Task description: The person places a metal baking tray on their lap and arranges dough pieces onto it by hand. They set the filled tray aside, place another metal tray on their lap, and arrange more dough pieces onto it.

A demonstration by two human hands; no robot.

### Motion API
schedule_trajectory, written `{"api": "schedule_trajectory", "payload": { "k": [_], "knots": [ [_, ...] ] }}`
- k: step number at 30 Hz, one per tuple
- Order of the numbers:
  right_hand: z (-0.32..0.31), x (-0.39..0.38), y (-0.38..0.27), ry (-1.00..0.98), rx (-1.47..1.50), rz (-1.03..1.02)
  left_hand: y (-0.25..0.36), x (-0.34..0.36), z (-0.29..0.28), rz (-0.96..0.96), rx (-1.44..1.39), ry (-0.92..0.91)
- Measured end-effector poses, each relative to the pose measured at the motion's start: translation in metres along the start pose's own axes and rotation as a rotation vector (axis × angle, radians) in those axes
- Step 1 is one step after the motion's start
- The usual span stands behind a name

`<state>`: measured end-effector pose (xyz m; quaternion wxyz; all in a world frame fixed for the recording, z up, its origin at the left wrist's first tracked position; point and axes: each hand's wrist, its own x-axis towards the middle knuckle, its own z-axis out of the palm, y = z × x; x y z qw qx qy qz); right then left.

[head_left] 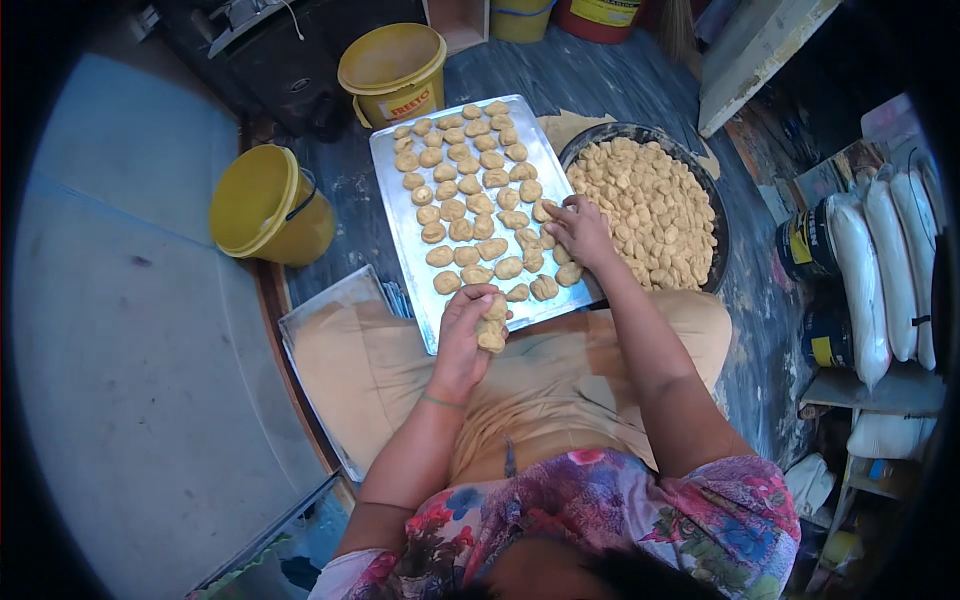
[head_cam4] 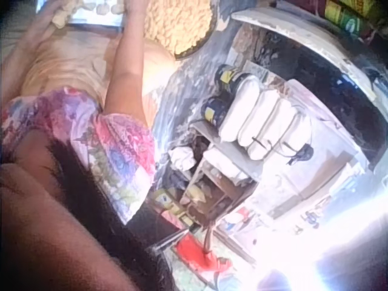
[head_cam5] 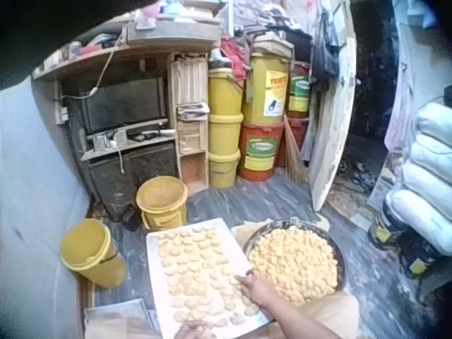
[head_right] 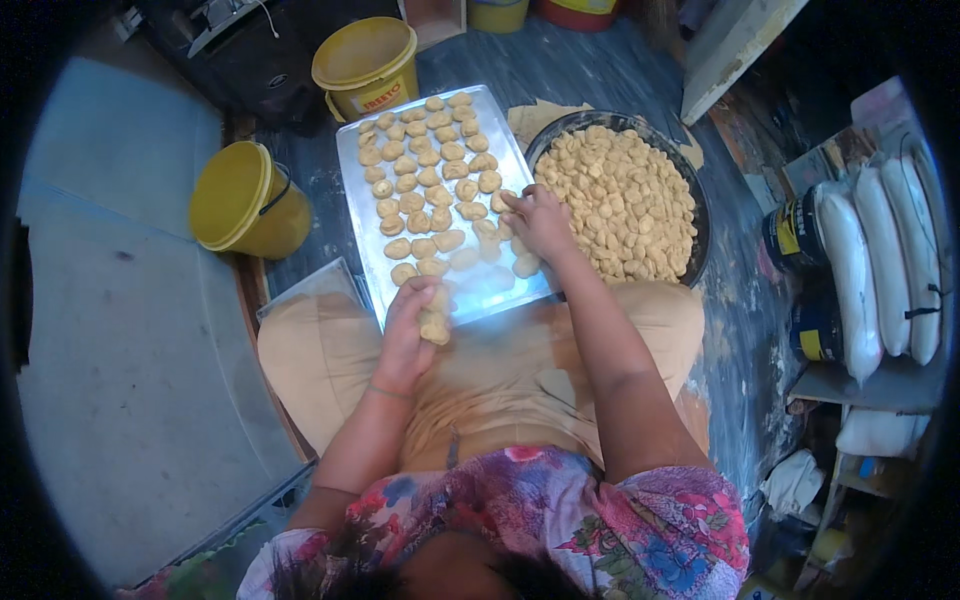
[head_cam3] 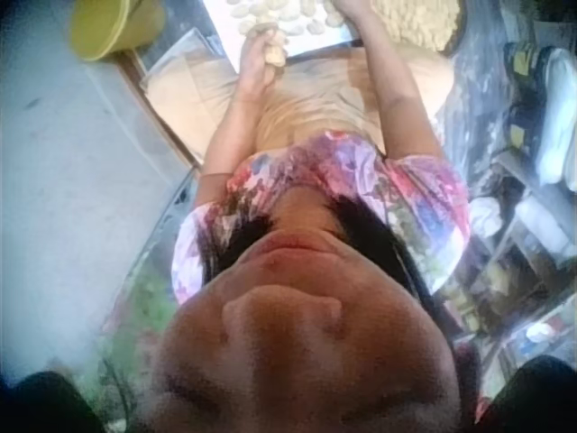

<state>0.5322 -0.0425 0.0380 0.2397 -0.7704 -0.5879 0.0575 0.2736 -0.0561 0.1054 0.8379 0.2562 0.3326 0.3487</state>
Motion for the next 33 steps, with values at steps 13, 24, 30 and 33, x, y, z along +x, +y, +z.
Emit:
{"api": "schedule_trajectory", "payload": {
  "k": [13, 24, 30, 33],
  "knots": [
    [0.011, 0.057, 0.002, -0.015, -0.090, -0.027, 0.001, -0.002, 0.000, -0.003, -0.015, -0.024],
    [0.012, 0.106, -0.009, 0.105, 0.315, 0.083, 0.005, -0.006, -0.001, 0.004, -0.052, -0.053],
    [0.027, 0.150, -0.014, -0.005, 0.051, 0.144, 0.010, -0.007, -0.003, 0.005, -0.044, -0.025],
    [0.025, 0.174, -0.003, 0.141, 0.216, 0.109, 0.011, -0.007, 0.007, -0.005, -0.054, -0.030]
  ]
}}
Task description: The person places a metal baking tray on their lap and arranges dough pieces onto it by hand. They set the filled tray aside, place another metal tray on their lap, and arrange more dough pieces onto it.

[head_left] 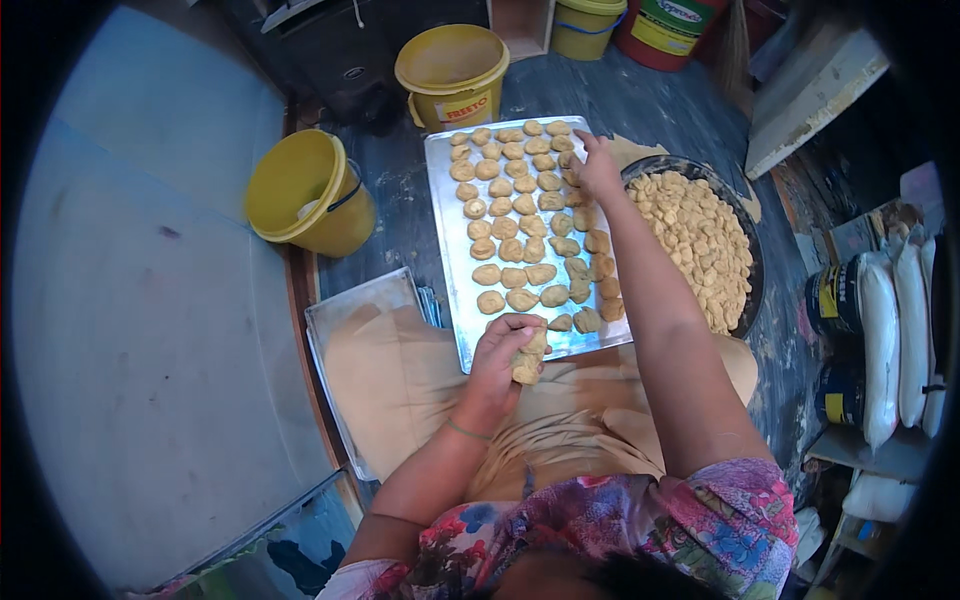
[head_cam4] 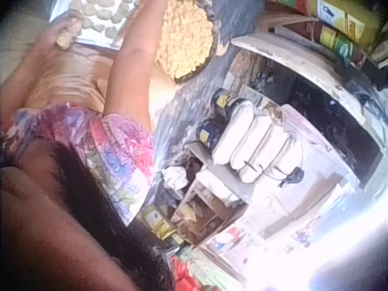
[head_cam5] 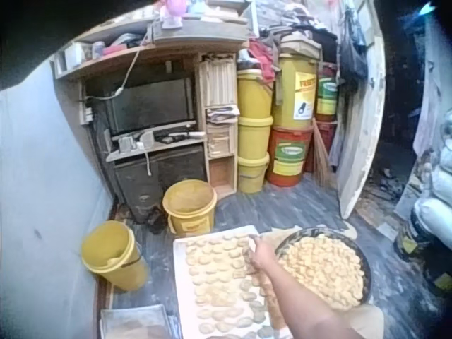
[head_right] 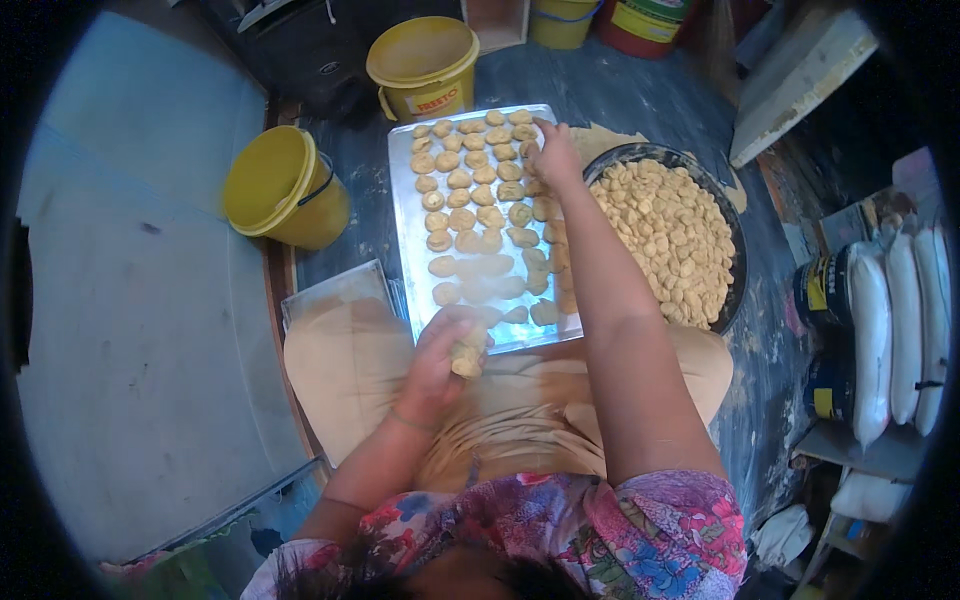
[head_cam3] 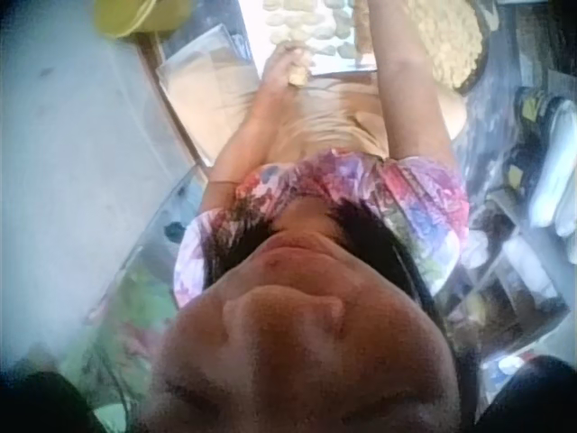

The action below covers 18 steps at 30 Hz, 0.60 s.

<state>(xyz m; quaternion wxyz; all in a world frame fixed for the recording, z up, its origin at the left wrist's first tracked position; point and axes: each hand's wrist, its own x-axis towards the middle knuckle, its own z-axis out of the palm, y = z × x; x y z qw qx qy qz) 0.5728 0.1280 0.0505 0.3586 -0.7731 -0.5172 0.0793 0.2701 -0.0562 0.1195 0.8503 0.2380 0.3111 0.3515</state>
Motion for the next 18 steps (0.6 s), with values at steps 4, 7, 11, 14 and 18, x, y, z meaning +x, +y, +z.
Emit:
{"api": "schedule_trajectory", "payload": {
  "k": [4, 7, 11, 14, 18],
  "knots": [
    [-0.006, -0.005, -0.055, -0.230, 0.202, -0.011, 0.005, -0.005, -0.008, 0.022, -0.035, 0.039],
    [-0.036, -0.082, -0.120, -0.499, 0.562, -0.190, 0.010, -0.001, -0.020, 0.120, -0.111, 0.035],
    [-0.076, -0.209, -0.162, -0.610, 0.464, -0.793, 0.023, -0.016, 0.001, 0.129, -0.315, 0.034],
    [-0.070, -0.243, -0.125, -0.478, 0.393, -0.494, -0.001, -0.010, -0.014, -0.048, -0.472, -0.178],
    [-0.086, -0.242, -0.103, -0.217, 0.544, -0.153, -0.015, -0.014, 0.000, -0.065, -0.414, -0.457]
  ]
}}
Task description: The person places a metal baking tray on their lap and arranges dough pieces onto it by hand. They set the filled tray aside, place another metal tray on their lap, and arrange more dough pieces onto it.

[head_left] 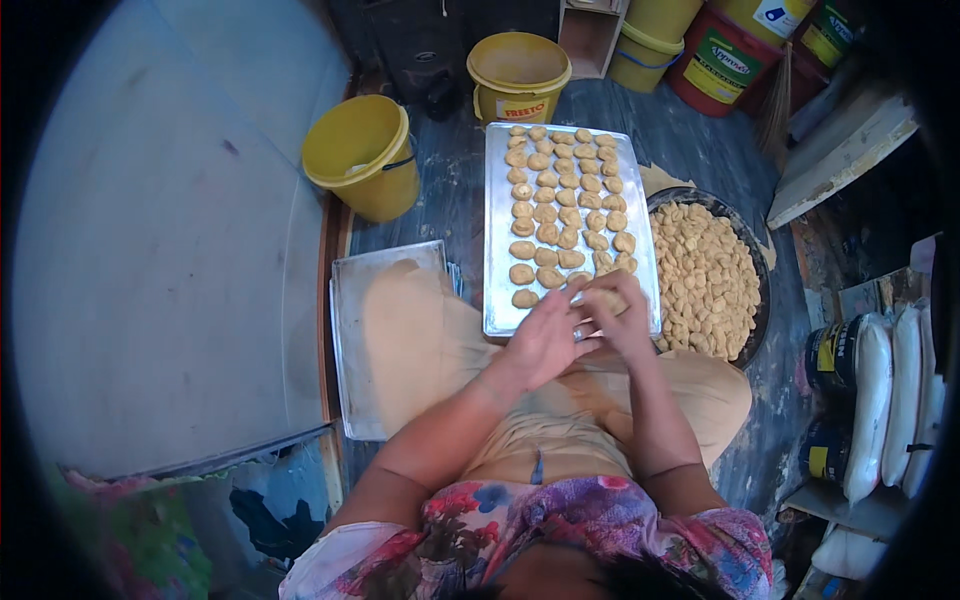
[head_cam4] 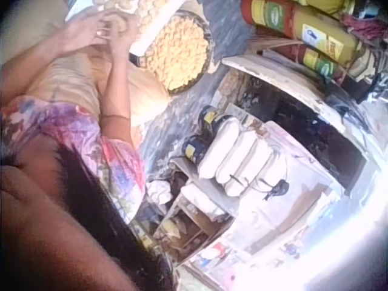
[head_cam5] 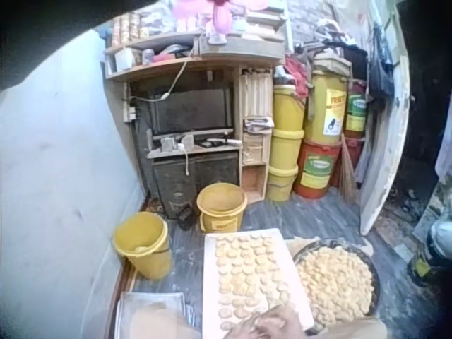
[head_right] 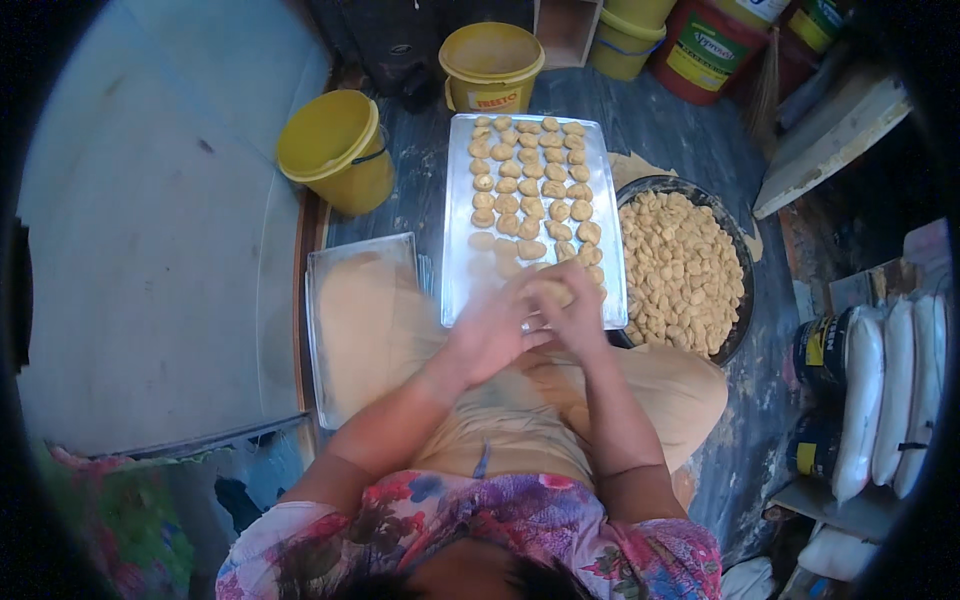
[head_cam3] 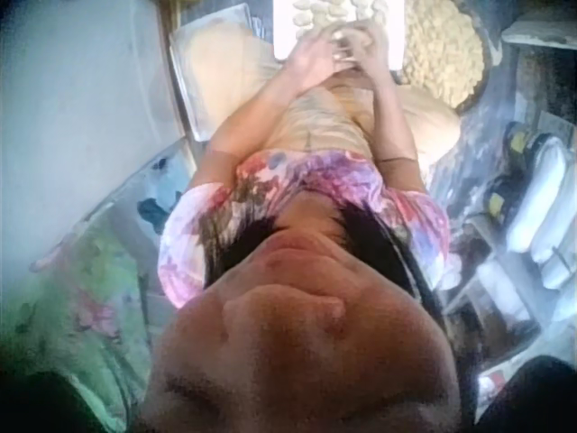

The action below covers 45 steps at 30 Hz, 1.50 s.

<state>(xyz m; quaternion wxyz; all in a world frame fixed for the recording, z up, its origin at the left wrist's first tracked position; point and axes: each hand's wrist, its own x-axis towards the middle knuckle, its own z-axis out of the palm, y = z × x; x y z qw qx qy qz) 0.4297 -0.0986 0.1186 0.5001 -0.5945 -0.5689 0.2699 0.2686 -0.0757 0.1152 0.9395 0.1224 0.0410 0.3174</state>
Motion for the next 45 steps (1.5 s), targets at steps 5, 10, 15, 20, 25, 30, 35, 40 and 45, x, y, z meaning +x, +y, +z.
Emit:
{"api": "schedule_trajectory", "payload": {
  "k": [5, 10, 15, 20, 25, 30, 35, 40, 45],
  "knots": [
    [-0.088, 0.034, 0.008, 0.449, -0.692, -0.209, 0.027, -0.028, 0.041, 0.410, 0.960, 0.261],
    [-0.037, 0.050, -0.086, 0.078, -0.298, -0.357, 0.125, -0.116, 0.018, 1.090, 1.067, 0.590],
    [0.120, 0.039, -0.153, -0.486, -0.328, -0.634, 0.161, -0.244, -0.175, 0.988, 1.028, 1.487],
    [0.269, 0.000, -0.150, -1.025, -0.562, -0.725, 0.076, -0.328, -0.314, 0.827, -0.026, 1.654],
    [0.305, -0.019, -0.131, -1.529, -0.700, -0.462, 0.026, -0.342, -0.347, 1.028, 0.091, 1.755],
    [0.304, 0.009, -0.117, -1.171, -0.437, -0.411, 0.046, -0.317, -0.318, 0.630, 0.033, 1.900],
    [0.305, 0.003, -0.137, -1.420, -0.556, -0.415, 0.043, -0.335, -0.344, 0.922, 0.007, 1.628],
    [0.299, 0.006, -0.129, -1.340, -0.477, -0.366, 0.071, -0.310, -0.333, 0.765, -0.089, 1.889],
    [0.289, -0.001, -0.135, -1.288, -0.391, -0.360, 0.089, -0.323, -0.338, 0.744, -0.089, 1.720]
  ]
}}
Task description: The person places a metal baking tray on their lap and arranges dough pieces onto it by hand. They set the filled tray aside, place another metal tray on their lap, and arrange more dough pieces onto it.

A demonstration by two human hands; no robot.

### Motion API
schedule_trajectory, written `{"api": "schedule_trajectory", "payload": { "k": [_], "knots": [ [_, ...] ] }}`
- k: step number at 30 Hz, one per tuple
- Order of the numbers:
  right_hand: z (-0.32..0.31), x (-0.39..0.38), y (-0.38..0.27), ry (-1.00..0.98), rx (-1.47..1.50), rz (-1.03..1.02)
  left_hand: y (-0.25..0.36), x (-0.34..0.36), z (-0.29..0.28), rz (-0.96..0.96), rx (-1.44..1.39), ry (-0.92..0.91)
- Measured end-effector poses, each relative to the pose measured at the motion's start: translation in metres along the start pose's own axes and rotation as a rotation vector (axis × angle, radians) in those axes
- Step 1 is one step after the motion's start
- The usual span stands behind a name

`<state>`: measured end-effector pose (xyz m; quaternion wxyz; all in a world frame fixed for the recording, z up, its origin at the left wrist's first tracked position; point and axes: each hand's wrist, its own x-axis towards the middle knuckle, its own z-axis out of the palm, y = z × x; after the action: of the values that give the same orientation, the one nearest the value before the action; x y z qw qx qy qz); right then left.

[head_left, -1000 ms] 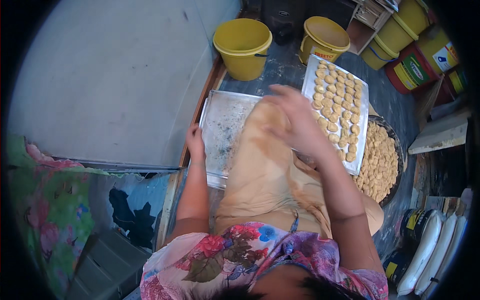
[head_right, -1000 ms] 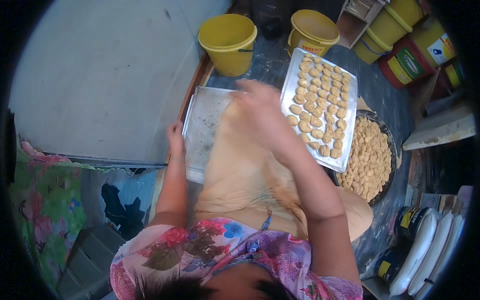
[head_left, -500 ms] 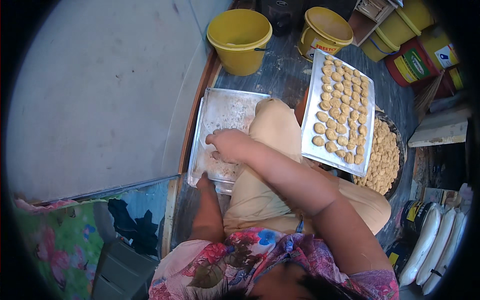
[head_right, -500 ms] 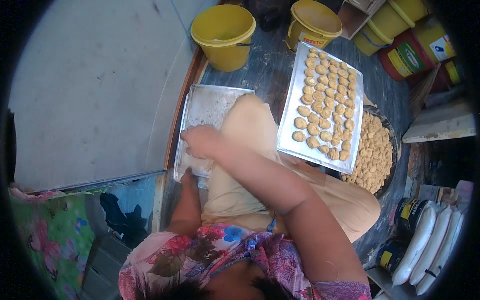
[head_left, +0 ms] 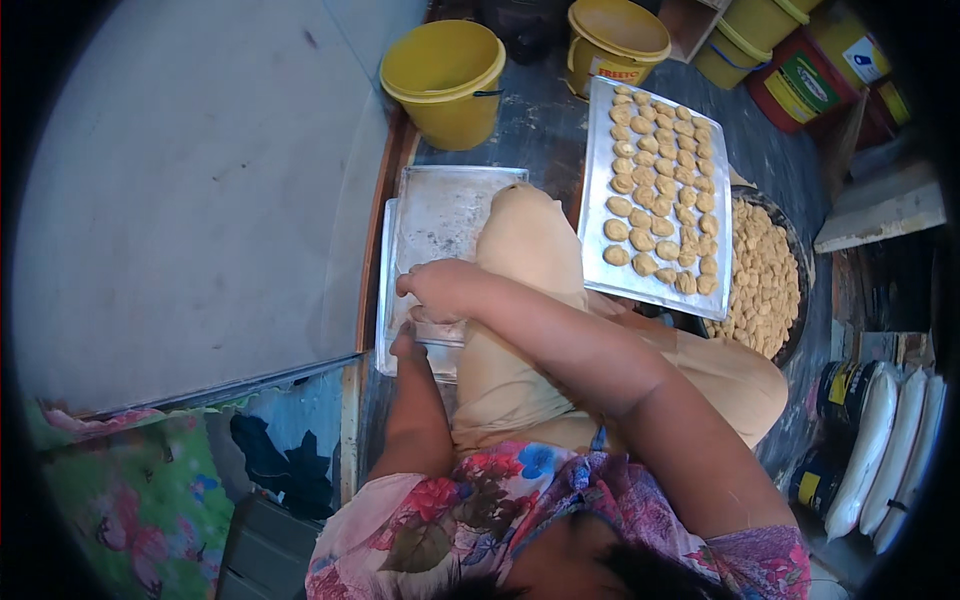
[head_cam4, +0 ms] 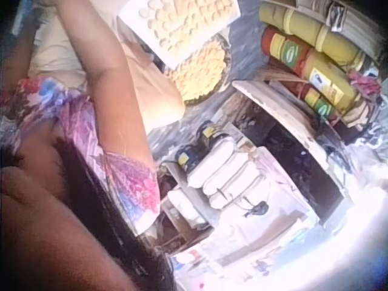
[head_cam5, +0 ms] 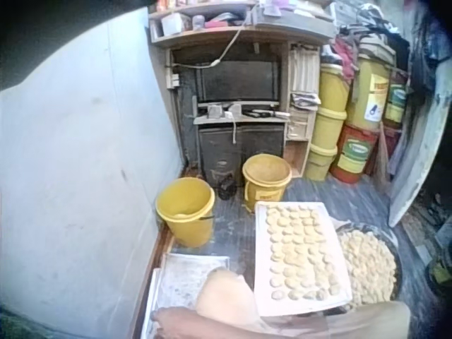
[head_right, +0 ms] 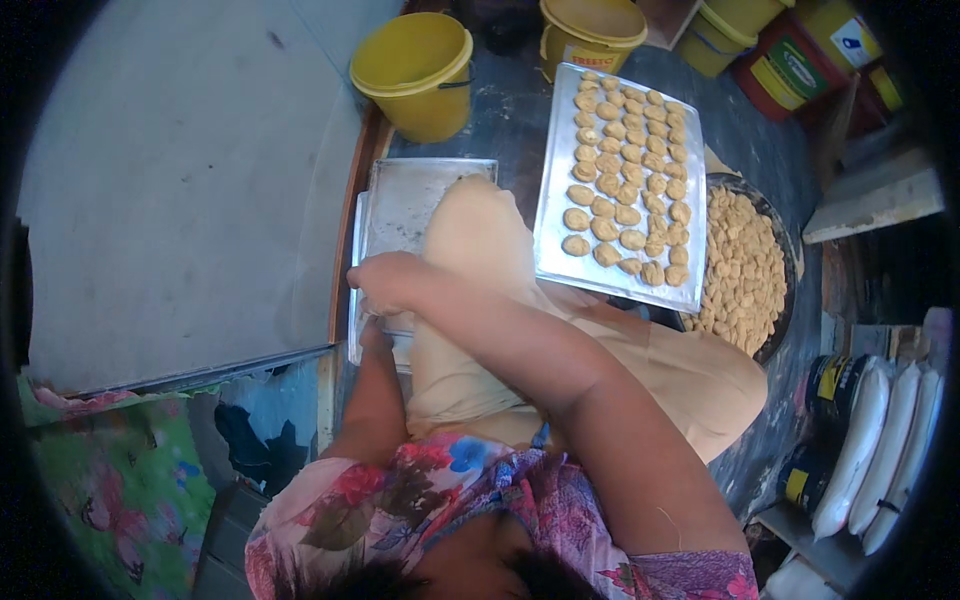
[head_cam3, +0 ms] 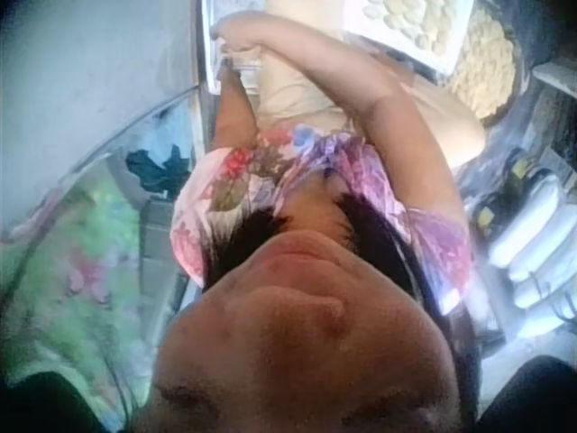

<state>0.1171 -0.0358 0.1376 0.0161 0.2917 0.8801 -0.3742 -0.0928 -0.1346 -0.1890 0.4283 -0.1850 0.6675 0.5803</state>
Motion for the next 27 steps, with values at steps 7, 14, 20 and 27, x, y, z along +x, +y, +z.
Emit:
{"api": "schedule_trajectory", "payload": {
  "k": [7, 14, 20, 27],
  "knots": [
    [-0.004, -0.018, 0.027, 0.043, 0.042, 0.069, 0.002, -0.037, 0.059, 0.501, 1.196, 0.266],
    [-0.009, -0.016, 0.028, 0.079, 0.106, 0.014, 0.020, -0.032, 0.058, 0.610, 1.575, 0.286],
    [-0.011, -0.007, 0.023, -0.006, 0.091, 0.031, 0.046, -0.014, 0.049, 0.652, 1.656, 0.182],
    [-0.010, 0.003, 0.024, -0.026, 0.123, 0.002, 0.038, 0.005, 0.035, 0.647, 1.542, 0.116]
  ]
}}
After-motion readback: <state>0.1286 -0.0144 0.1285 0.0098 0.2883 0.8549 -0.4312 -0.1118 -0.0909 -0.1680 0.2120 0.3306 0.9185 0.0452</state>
